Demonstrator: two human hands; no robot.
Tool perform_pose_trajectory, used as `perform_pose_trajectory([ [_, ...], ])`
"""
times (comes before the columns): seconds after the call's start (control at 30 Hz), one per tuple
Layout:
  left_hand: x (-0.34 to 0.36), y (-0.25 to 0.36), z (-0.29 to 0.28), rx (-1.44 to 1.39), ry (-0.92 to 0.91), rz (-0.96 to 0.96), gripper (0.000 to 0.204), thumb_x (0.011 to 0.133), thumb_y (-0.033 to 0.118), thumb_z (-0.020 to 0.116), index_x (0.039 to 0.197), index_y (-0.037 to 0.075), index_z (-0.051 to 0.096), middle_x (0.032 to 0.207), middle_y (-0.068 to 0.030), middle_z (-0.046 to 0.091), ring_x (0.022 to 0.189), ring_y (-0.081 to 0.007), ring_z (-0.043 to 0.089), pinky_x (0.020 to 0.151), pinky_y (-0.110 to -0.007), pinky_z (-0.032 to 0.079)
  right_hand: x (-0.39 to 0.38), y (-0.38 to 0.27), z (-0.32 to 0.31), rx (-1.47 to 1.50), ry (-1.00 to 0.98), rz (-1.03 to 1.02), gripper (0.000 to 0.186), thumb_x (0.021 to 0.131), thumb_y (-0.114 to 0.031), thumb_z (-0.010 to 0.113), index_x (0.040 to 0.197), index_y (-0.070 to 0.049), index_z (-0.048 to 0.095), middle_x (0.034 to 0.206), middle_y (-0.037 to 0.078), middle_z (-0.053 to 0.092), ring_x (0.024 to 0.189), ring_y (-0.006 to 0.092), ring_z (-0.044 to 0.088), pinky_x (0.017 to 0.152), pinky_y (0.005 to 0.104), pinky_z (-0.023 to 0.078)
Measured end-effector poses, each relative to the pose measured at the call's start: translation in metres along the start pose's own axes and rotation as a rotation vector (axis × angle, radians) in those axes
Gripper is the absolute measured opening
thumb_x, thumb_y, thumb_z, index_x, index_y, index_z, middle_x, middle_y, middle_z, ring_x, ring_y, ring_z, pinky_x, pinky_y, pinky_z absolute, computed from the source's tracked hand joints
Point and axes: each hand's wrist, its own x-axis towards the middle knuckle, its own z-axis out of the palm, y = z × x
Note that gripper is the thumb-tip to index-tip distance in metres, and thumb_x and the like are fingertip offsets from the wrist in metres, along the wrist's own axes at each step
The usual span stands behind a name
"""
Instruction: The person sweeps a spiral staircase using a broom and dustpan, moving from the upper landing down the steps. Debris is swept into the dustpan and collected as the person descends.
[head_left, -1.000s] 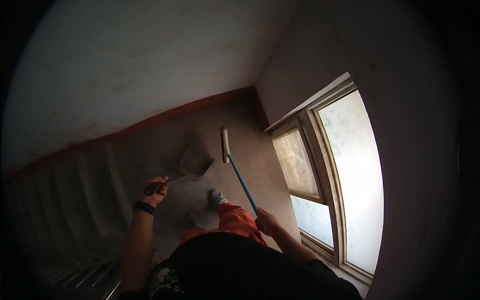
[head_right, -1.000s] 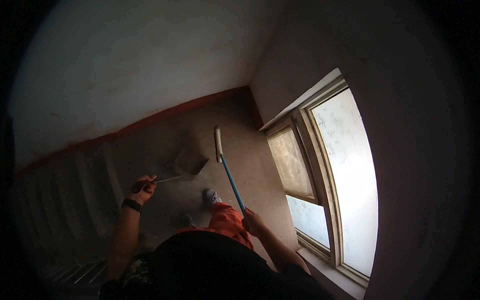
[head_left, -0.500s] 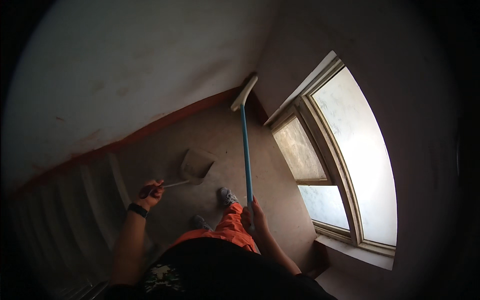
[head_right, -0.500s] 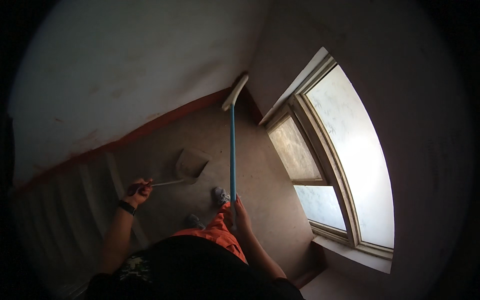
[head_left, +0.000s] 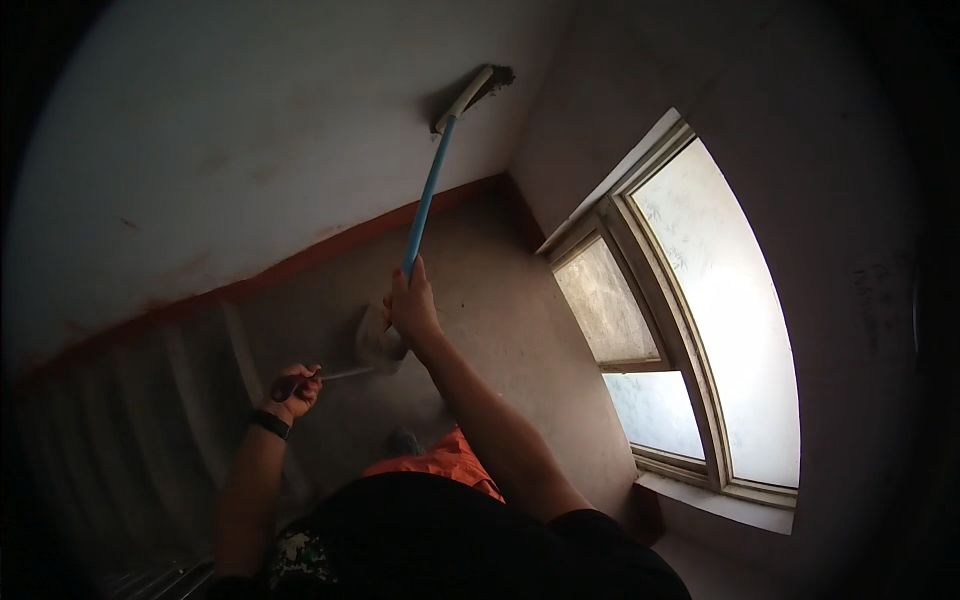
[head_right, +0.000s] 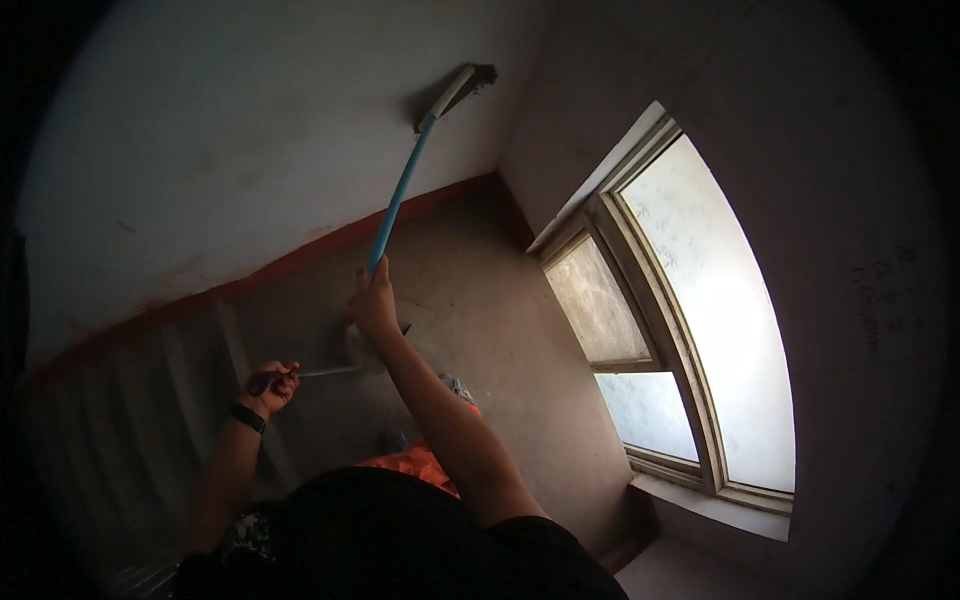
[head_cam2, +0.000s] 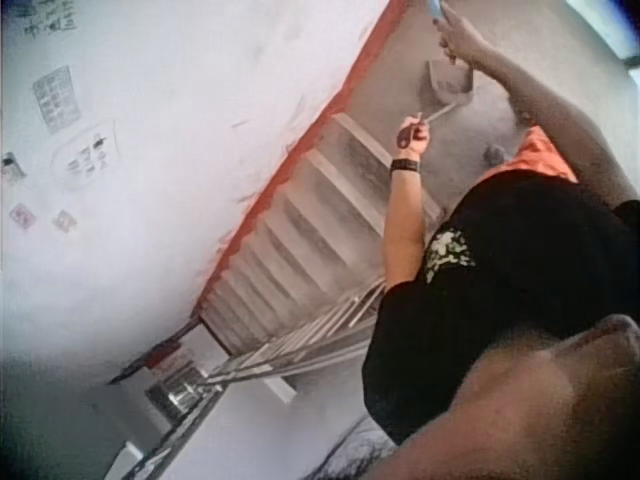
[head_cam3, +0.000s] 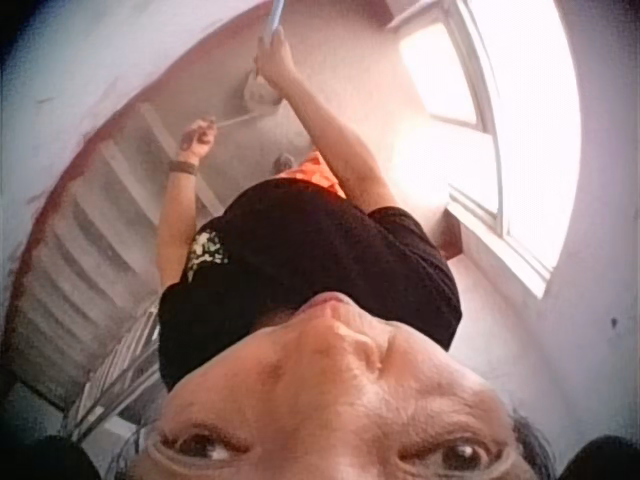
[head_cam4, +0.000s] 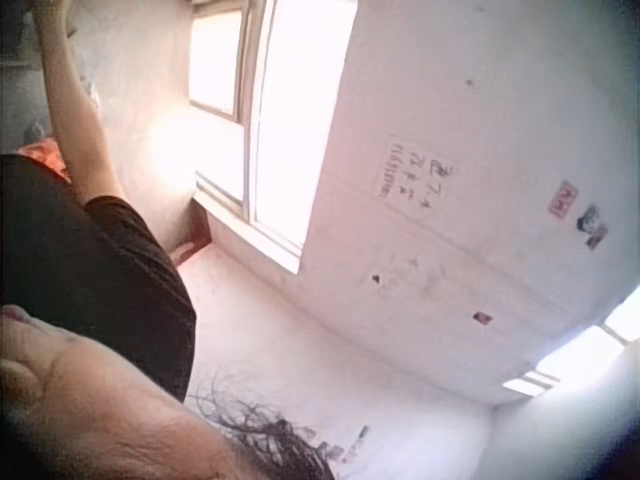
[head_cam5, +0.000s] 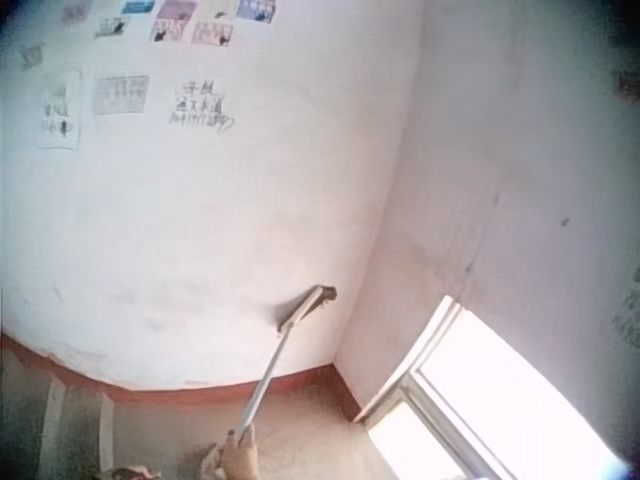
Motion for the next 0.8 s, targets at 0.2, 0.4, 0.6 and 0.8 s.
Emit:
perform_pose_trajectory([
  [0.2, 0.001, -0.009, -0.012, -0.074, -0.047, 0.041, 0.019, 0.07, 0.005, 0.054, 0.087, -0.003, 0.055, 0.069, -0.005, 0.045, 0.055, -0.0092, 0.041, 0.041, -0.015, 0.032, 0.019, 0.08, -0.01, -0.281, 0.027, -0.184, 0.044, 0.091, -0.02, 0.04, 0.129, -0.011, 0.02, 0.065, 0.007, 0.045, 0.046, 0.0147, 0.046, 0.037, 0.0308, 0.04],
  [0.4, 0.014, -0.007, 0.004, -0.099, -0.133, 0.034, 0.013, 0.071, 0.004, 0.054, 0.082, -0.003, 0.053, 0.065, -0.0029, 0.042, 0.054, -0.0085, 0.041, 0.041, -0.017, 0.029, 0.028, 0.138, -0.037, -0.683, 0.268, -0.591, 0.052, 0.09, -0.025, 0.043, 0.134, -0.018, 0.015, 0.067, 0.008, 0.047, 0.045, 0.0172, 0.047, 0.036, 0.0335, 0.039],
  [0.6, 0.022, -0.004, -0.011, -0.099, -0.165, 0.032, 0.017, 0.068, 0.003, 0.056, 0.083, -0.001, 0.048, 0.066, -0.0052, 0.043, 0.055, -0.0109, 0.043, 0.042, -0.019, 0.032, -0.058, 0.105, -0.143, 0.459, -0.089, 0.12, 0.042, 0.092, -0.025, 0.044, 0.132, -0.027, 0.031, 0.048, 0.0, 0.033, 0.035, 0.0127, 0.037, 0.029, 0.0278, 0.031],
  [0.8, -0.007, -0.017, -0.01, 0.059, -0.058, 0.06, 0.016, 0.071, 0.006, 0.059, 0.083, 0.002, 0.051, 0.072, -0.0077, 0.052, 0.057, -0.0127, 0.049, 0.044, -0.018, 0.038, -0.202, 0.072, -0.22, 0.304, -0.189, 0.259, 0.047, 0.094, -0.023, 0.037, 0.139, -0.021, 0.02, 0.049, -0.002, 0.03, 0.033, 0.0086, 0.029, 0.03, 0.0225, 0.026],
])
